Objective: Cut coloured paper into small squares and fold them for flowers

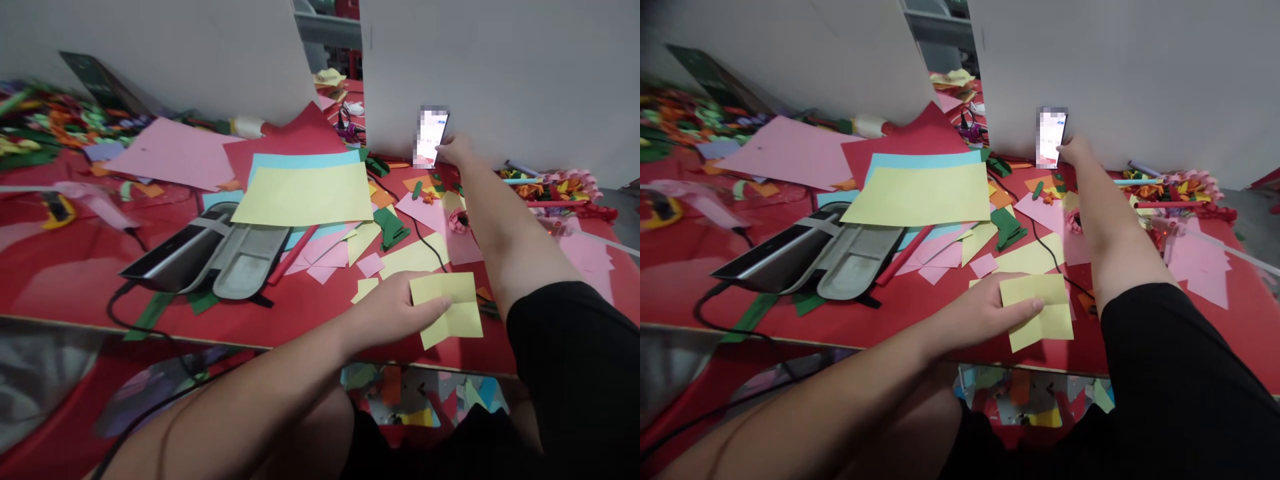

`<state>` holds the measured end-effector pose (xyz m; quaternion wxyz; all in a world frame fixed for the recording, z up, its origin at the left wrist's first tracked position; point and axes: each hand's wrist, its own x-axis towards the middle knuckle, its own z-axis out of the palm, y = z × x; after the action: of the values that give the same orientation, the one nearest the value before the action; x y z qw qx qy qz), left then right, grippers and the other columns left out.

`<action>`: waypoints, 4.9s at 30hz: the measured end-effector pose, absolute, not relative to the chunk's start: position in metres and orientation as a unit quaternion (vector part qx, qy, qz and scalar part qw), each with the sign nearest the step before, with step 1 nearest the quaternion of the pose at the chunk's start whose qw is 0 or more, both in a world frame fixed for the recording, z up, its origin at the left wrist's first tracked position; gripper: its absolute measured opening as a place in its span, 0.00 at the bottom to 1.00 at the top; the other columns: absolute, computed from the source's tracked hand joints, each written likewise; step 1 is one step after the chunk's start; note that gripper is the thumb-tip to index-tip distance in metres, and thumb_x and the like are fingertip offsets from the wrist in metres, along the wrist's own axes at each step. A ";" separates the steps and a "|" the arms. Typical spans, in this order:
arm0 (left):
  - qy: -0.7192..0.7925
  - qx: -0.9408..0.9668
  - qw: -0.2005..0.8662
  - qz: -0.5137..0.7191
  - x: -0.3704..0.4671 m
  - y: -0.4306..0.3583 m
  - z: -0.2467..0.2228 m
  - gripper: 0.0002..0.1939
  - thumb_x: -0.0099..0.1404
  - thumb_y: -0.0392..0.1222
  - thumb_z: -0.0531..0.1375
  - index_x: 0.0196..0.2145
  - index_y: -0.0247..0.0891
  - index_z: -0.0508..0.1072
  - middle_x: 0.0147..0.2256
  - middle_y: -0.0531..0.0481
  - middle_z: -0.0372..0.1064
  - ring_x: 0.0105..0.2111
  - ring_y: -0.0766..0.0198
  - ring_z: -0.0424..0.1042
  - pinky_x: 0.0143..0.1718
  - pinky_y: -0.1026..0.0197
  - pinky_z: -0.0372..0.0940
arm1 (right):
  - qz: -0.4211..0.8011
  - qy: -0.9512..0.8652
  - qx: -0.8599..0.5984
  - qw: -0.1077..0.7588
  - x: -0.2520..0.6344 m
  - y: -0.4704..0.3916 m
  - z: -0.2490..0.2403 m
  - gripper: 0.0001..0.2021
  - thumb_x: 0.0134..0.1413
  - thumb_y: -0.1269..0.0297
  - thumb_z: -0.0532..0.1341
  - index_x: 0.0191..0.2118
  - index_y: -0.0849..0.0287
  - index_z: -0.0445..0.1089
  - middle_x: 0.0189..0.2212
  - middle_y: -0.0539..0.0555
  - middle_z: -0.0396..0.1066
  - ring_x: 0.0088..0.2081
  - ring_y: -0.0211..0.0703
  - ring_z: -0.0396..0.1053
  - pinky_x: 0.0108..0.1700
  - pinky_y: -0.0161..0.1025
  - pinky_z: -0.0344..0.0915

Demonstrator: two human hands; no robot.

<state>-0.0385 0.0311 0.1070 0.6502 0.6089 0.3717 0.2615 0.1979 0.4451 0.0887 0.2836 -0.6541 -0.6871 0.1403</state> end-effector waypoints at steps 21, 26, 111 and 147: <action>0.357 0.591 0.668 0.278 -0.001 0.029 0.069 0.23 0.74 0.61 0.74 0.50 0.36 0.87 0.46 0.40 0.89 0.44 0.52 0.86 0.46 0.56 0.76 | 0.572 -0.551 -0.511 0.328 0.234 -0.017 0.108 0.26 0.55 0.49 0.87 0.57 0.37 0.81 0.51 0.56 0.85 0.51 0.62 0.86 0.52 0.61 0.86; 0.315 0.577 0.705 0.266 -0.002 0.017 0.075 0.32 0.75 0.69 0.76 0.56 0.37 0.87 0.49 0.40 0.88 0.46 0.52 0.86 0.48 0.55 0.77 | 0.634 -0.477 -0.504 0.342 0.241 -0.036 0.098 0.23 0.57 0.47 0.85 0.56 0.35 0.83 0.52 0.53 0.87 0.51 0.58 0.88 0.53 0.58 0.86; 0.555 0.727 0.183 0.361 -0.116 0.154 -0.005 0.19 0.73 0.46 0.71 0.61 0.48 0.83 0.55 0.45 0.86 0.52 0.48 0.83 0.64 0.44 0.81 | 0.553 -0.565 -0.520 0.324 0.252 0.014 0.097 0.22 0.53 0.44 0.87 0.45 0.48 0.84 0.46 0.56 0.89 0.50 0.60 0.87 0.51 0.55 0.87; 0.457 0.723 0.388 0.344 -0.004 0.047 0.083 0.18 0.85 0.55 0.73 0.65 0.50 0.82 0.59 0.45 0.87 0.60 0.45 0.88 0.57 0.46 0.87 | 0.479 -0.583 -0.537 0.377 0.247 0.027 0.105 0.31 0.46 0.40 0.86 0.45 0.45 0.71 0.42 0.54 0.79 0.49 0.61 0.81 0.45 0.53 0.79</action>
<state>-0.0036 0.0468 0.0828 0.3877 0.7227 0.4571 0.3442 0.2467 0.0269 0.1055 0.3771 -0.5370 -0.5833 0.4787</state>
